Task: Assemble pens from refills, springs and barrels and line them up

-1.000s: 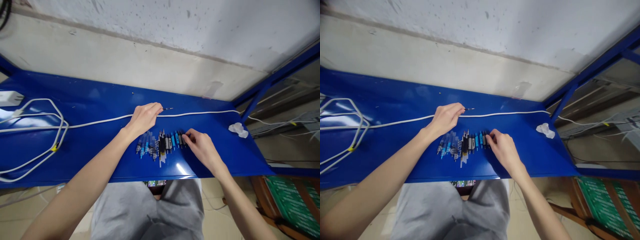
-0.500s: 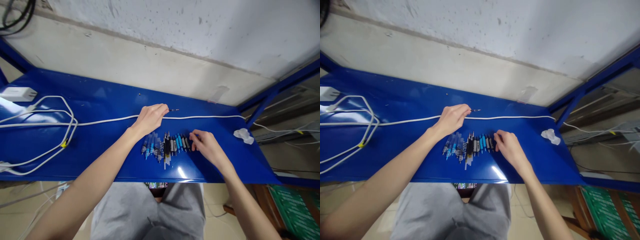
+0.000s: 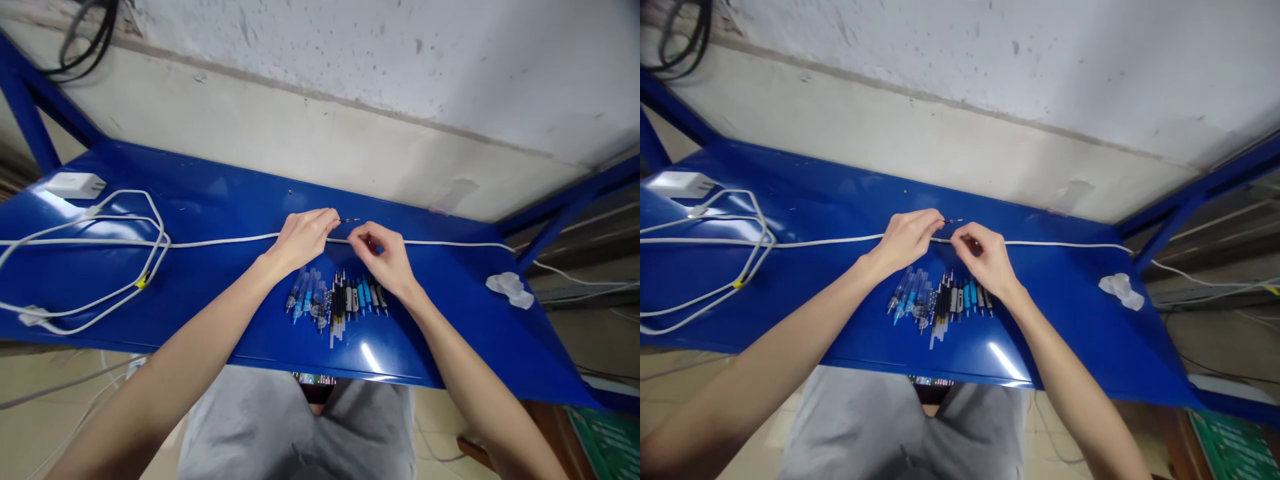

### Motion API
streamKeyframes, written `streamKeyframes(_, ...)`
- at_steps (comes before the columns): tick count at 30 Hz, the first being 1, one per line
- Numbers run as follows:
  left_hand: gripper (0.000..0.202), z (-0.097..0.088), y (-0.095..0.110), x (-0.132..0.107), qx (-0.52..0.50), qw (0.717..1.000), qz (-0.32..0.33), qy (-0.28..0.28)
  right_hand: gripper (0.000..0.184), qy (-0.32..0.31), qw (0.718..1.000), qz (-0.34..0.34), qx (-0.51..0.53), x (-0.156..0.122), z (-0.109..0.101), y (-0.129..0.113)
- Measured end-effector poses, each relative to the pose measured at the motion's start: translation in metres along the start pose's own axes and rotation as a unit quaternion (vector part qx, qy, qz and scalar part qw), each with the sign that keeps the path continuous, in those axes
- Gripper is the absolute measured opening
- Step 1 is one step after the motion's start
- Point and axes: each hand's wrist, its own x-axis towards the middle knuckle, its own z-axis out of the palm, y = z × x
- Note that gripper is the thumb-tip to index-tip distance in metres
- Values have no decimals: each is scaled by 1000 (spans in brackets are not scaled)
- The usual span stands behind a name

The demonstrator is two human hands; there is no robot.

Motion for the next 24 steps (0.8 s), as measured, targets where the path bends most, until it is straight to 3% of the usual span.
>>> streamKeyframes(4, 24, 0, 0, 1, 9, 1000, -19, 14, 13, -194, 973, -101, -73, -20, -6, -16)
streamKeyframes(7, 25, 0, 0, 1, 7, 1000, -25, 14, 19, -257, 954, -104, -112, -28, -7, -28)
streamKeyframes(15, 24, 3, 0, -1, -8, 1000, -30, -3, 29, -281, 940, -80, -179, -31, 0, -34)
streamKeyframes(24, 26, 4, 0, -2, -19, 999, -36, -12, 22, -284, 937, -87, -184, -33, 3, -40)
